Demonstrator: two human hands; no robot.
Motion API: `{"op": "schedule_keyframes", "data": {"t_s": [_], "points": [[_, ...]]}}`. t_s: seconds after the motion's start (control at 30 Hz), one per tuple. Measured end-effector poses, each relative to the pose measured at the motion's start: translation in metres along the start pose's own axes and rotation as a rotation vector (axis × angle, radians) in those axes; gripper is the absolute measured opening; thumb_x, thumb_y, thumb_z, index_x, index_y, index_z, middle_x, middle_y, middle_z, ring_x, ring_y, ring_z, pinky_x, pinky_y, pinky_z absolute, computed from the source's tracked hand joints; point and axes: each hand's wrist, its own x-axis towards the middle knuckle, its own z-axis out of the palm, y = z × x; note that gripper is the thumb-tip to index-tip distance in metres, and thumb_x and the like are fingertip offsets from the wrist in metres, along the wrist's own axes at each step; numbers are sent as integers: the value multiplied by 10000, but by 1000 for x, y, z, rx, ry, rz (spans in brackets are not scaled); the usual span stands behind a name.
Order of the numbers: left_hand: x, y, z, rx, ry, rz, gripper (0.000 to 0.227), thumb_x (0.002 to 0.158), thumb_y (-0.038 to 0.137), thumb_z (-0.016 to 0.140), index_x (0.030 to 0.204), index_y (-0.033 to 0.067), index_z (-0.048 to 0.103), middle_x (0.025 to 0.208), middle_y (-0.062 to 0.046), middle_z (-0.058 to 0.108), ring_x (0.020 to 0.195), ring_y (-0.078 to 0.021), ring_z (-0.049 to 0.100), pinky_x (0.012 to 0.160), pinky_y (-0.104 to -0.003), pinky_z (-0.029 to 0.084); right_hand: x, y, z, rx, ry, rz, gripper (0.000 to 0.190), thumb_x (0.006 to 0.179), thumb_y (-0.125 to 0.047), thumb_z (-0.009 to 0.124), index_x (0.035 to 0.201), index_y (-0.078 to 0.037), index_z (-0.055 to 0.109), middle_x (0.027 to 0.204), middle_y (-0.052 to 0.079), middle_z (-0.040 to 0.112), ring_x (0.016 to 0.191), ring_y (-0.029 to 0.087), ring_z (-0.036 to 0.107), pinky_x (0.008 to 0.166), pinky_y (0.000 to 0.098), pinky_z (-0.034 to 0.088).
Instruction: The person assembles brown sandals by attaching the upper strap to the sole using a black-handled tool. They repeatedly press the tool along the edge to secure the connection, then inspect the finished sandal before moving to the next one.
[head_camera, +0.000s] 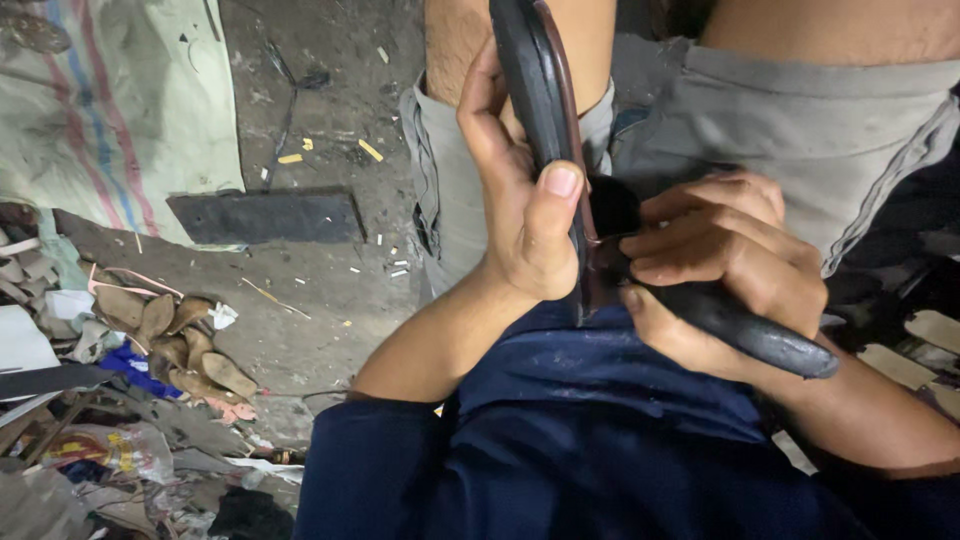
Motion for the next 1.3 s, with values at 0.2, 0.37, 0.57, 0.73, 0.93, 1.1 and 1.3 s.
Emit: {"op": "schedule_keyframes", "data": {"t_s": [0.2, 0.37, 0.57, 0.73, 0.93, 1.1, 1.3], "points": [[5, -2, -1, -93, 29, -135, 962, 983, 428, 551, 1652, -44, 46, 1467, -209, 390, 1091, -143, 447, 953, -277, 368, 9, 8, 13, 17, 36, 23, 196, 783, -95, 805, 881, -54, 640, 875, 104, 715, 977, 315, 703, 944, 432, 493], [12, -11, -1, -127, 50, -85, 902, 1037, 435, 552, 1631, -23, 51, 1523, -97, 338, 1147, -115, 472, 1016, -251, 402, 23, 10, 21, 17, 56, 31, 196, 791, -120, 794, 886, -52, 637, 882, 109, 712, 972, 301, 723, 1021, 500, 467], [15, -1, 1, -131, 4, -59, 874, 1041, 440, 572, 1644, 17, 102, 1399, -95, 444, 1077, -132, 496, 956, -261, 412, 8, 13, -12, 75, -87, 18, 207, 794, -108, 794, 896, -41, 627, 915, 117, 719, 977, 319, 735, 1020, 491, 493], [17, 20, -7, -219, -45, -130, 875, 1000, 452, 575, 1623, 74, 91, 1176, -107, 553, 757, -144, 544, 662, -272, 464, -23, 9, -46, -341, 33, -72, 219, 835, -26, 828, 989, 3, 675, 1016, 210, 677, 888, 333, 690, 860, 355, 546], [9, 40, 0, -302, -156, -150, 833, 1040, 456, 564, 1628, 74, 113, 1101, -95, 542, 725, -120, 500, 648, -251, 444, -41, -5, -44, -745, -525, 57, 664, 592, -129, 792, 1249, -38, 755, 1263, 195, 702, 939, 292, 666, 856, 373, 576], [0, 41, 8, -312, -172, -200, 838, 1040, 455, 561, 1630, 59, 116, 1085, -96, 534, 727, -122, 495, 651, -252, 443, -25, -14, -46, -141, -181, 114, 292, 874, -154, 695, 1127, -10, 680, 1118, 160, 689, 1039, 290, 670, 940, 349, 527], [-9, 40, 14, -254, -185, -265, 849, 1021, 455, 547, 1623, 55, 101, 1104, -90, 533, 767, -116, 519, 660, -247, 468, -13, 2, -23, 174, -313, 50, 196, 933, -245, 700, 920, -53, 661, 894, 55, 676, 927, 216, 661, 913, 370, 438]]}}
